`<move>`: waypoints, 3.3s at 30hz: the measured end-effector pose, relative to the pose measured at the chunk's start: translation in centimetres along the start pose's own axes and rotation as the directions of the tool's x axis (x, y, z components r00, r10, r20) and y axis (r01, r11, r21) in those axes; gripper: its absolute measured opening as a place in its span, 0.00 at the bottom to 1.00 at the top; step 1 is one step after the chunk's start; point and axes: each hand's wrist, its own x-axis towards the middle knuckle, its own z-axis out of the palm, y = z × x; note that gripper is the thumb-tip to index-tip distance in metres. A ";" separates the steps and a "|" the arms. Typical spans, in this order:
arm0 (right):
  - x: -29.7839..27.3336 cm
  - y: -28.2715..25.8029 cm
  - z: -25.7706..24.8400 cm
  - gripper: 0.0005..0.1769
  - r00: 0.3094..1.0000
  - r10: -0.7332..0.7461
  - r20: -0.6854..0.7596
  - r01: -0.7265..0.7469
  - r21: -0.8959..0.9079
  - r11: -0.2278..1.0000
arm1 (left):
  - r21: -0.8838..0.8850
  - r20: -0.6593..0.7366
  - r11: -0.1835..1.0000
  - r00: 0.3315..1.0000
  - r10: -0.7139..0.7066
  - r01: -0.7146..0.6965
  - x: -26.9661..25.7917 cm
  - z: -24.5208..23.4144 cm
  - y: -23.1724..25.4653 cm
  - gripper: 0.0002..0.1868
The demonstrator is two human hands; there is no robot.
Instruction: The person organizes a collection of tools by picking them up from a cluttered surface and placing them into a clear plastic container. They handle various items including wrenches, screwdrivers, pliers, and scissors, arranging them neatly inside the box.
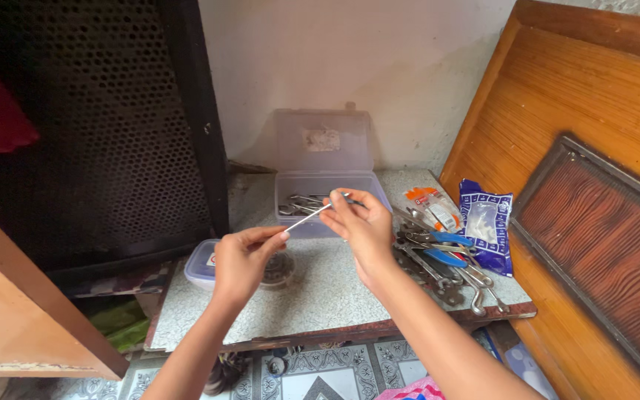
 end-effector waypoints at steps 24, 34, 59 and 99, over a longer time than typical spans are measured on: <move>-2.2 -0.2 4.2 0.20 0.919 -0.062 0.390 0.147 -0.191 0.971 | -0.501 0.128 0.823 0.963 -0.236 0.268 2.6 -4.1 -3.6 0.18; -1.4 0.2 4.9 0.17 0.953 -0.085 0.290 0.142 -0.182 0.973 | -0.659 0.079 0.703 0.954 -0.289 0.267 1.9 -5.0 -1.4 0.19; -18.9 8.2 27.0 0.20 0.439 0.473 0.764 0.569 -0.644 0.511 | -0.851 -0.347 0.477 0.446 -0.825 0.221 -20.4 -31.6 -20.2 0.18; -8.9 2.1 5.7 0.15 0.676 0.166 0.718 0.506 -0.616 0.604 | 0.362 -0.122 0.846 0.880 0.459 -0.391 -12.5 -7.8 -0.5 0.21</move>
